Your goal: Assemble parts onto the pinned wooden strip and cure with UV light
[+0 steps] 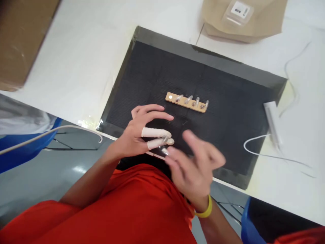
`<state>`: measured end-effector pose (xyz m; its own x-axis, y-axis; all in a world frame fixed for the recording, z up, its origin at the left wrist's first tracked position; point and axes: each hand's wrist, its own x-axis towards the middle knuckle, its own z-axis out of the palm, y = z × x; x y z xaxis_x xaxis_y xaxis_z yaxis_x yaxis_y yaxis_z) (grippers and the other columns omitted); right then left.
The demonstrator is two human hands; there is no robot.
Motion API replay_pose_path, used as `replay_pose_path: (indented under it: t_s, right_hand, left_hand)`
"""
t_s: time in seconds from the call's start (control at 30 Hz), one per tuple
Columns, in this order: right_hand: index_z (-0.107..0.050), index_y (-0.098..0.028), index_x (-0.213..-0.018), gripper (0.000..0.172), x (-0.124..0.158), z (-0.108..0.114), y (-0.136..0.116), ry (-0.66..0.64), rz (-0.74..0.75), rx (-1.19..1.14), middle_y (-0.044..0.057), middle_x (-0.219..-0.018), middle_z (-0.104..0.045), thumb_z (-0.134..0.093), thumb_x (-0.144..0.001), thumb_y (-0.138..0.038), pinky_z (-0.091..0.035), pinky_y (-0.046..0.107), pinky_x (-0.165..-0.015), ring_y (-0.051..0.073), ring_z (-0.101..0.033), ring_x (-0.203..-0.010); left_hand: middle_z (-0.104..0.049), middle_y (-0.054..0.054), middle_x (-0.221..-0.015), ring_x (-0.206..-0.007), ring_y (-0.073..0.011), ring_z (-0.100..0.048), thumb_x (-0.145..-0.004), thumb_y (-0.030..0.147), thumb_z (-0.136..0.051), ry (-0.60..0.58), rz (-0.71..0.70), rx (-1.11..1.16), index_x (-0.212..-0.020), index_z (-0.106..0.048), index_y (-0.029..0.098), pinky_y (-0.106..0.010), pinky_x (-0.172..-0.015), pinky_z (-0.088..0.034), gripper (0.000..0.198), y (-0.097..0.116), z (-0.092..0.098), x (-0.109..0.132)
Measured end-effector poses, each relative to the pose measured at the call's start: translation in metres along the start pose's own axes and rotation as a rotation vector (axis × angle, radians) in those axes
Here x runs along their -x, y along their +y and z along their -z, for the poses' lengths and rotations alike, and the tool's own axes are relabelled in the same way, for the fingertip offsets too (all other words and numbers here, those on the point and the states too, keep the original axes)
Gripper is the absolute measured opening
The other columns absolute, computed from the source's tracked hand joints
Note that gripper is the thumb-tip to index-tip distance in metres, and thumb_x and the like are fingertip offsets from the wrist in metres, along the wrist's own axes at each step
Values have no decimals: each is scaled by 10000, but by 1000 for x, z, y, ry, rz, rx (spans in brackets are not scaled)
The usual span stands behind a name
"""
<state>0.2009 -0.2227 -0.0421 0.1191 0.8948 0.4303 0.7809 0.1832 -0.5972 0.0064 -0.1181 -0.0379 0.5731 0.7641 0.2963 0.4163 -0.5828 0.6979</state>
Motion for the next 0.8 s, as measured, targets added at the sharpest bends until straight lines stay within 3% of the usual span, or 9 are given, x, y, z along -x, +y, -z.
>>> replay_pose_path:
  t_s: [0.17, 0.3, 0.43, 0.63, 0.73, 0.8]
  right_hand:
    - [-790, -349, -1128, 239, -14, 0, 2, 9, 306, 72, 33, -1340, -708, -759, -906, -267, -533, 422, -850, 254, -613, -1063]
    - [-765, -311, -1190, 289, -20, 3, 2, 86, 198, 67, 47, -1472, -646, -716, -926, -205, -534, 417, -845, 271, -593, -1143]
    - [-796, -299, -1108, 254, -20, 4, 6, 46, 311, 115, 15, -1538, -614, -780, -877, -196, -520, 403, -857, 245, -604, -1112]
    - [-812, -305, -1130, 295, -27, -8, 23, 474, -27, -150, 42, -1440, -702, -720, -905, -138, -546, 437, -797, 286, -659, -1154]
    - [-816, -280, -1078, 245, -25, -10, 25, 495, -115, -225, 63, -1411, -718, -724, -904, -134, -554, 462, -856, 277, -691, -1138]
    - [-805, -261, -1056, 200, -20, -9, 24, 402, -155, -235, 80, -1427, -704, -722, -912, -151, -558, 468, -894, 271, -688, -1150]
  left_hand:
    - [-744, 26, -1354, -1383, -251, -558, -1016, 369, -677, 69, -59, -148, -994, -829, 408, -485, -1108, -258, 159, 0, -10, 3]
    - [-751, 17, -1340, -1380, -250, -556, -1019, 381, -676, 75, -59, -153, -982, -832, 400, -476, -1085, -273, 161, 0, -10, 4]
    - [-754, 8, -1338, -1377, -245, -562, -1003, 376, -706, 49, -29, -137, -988, -832, 375, -462, -1087, -283, 127, 2, -1, 2]
    - [-775, -3, -1284, -1325, -260, -603, -953, 403, -767, 129, 46, -220, -983, -828, 354, -482, -1083, -296, 85, -19, 22, -25]
    - [-772, -18, -1294, -1318, -280, -606, -950, 380, -774, 90, 63, -234, -981, -827, 330, -506, -1085, -290, 79, -35, 28, -48]
    - [-760, -23, -1324, -1345, -292, -583, -954, 349, -769, 48, 65, -243, -997, -825, 321, -523, -1104, -270, 76, -43, 28, -62]
